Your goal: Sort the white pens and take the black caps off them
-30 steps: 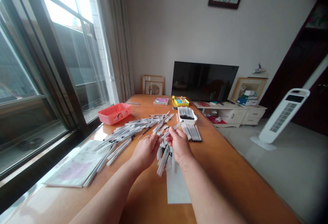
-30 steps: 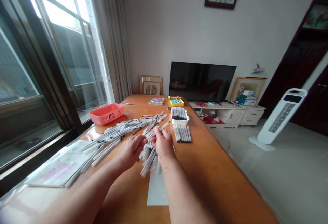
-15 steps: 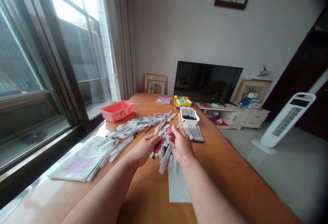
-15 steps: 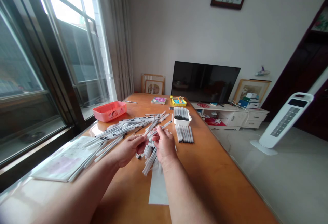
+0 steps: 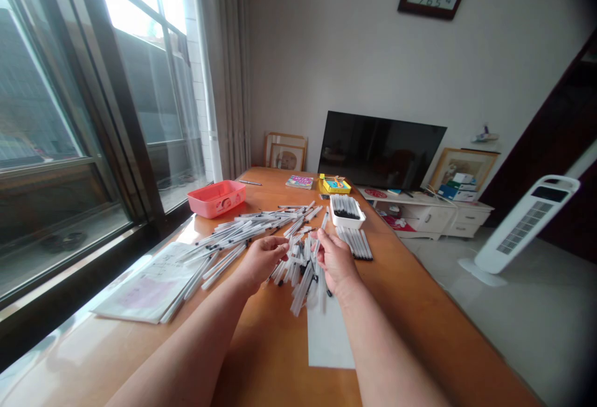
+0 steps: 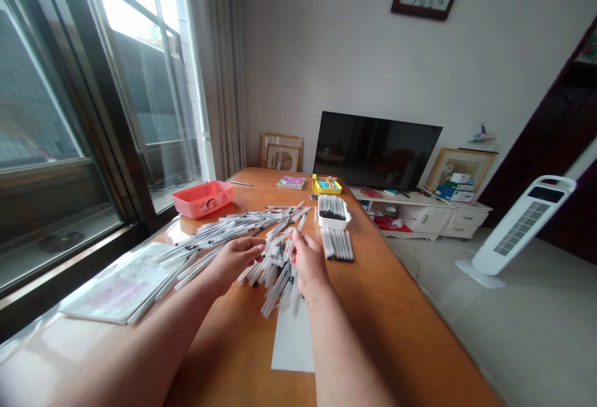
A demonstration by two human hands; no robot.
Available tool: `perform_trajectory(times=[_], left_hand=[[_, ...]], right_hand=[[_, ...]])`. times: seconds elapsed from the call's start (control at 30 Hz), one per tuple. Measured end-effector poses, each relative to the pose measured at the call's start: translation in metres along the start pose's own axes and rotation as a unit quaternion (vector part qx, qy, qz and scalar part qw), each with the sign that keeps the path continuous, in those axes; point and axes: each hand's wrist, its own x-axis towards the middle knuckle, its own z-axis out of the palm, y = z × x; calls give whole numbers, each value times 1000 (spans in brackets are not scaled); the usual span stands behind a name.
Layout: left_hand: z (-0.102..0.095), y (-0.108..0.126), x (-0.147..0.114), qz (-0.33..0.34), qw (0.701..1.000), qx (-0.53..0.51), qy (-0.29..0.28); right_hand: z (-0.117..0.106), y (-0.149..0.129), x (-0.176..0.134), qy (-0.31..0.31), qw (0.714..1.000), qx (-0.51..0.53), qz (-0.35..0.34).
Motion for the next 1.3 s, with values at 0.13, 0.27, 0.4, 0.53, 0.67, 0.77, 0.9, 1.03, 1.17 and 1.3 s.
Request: perform_trajectory(times=[0.13, 0.27, 0.4, 0.53, 0.67, 0.77, 0.9, 1.03, 1.17, 1.3], left_hand=[[-2, 2, 2, 32, 998, -28, 36], [-7, 1, 4, 47, 996, -76, 29], [-11, -2, 7, 48, 983, -175, -25], [-12, 0, 6, 36, 960, -270, -61], [-16, 2, 6, 15, 957, -283, -63], [-19, 1, 8, 23, 957, -284, -50], [-19, 0, 10, 33, 959, -280, -16], [-19, -2, 12, 42, 963, -267, 21], [-19, -2, 13, 39, 957, -286, 26], [-19, 1, 13, 15, 954, -296, 49]], right_hand=[[0, -3, -3, -43, 998, -42, 28], [4, -10, -12, -151, 985, -63, 62], [12, -14, -25, -248, 964, -62, 73], [17, -14, -33, -295, 948, -49, 111], [17, -12, -35, -315, 940, -37, 129], [17, -11, -35, -312, 941, -66, 115], [19, -5, -34, -283, 947, -138, 62], [24, 2, -33, -207, 955, -211, -27], [26, 2, -35, -205, 961, -186, 26], [24, 1, -33, -221, 957, -182, 54]])
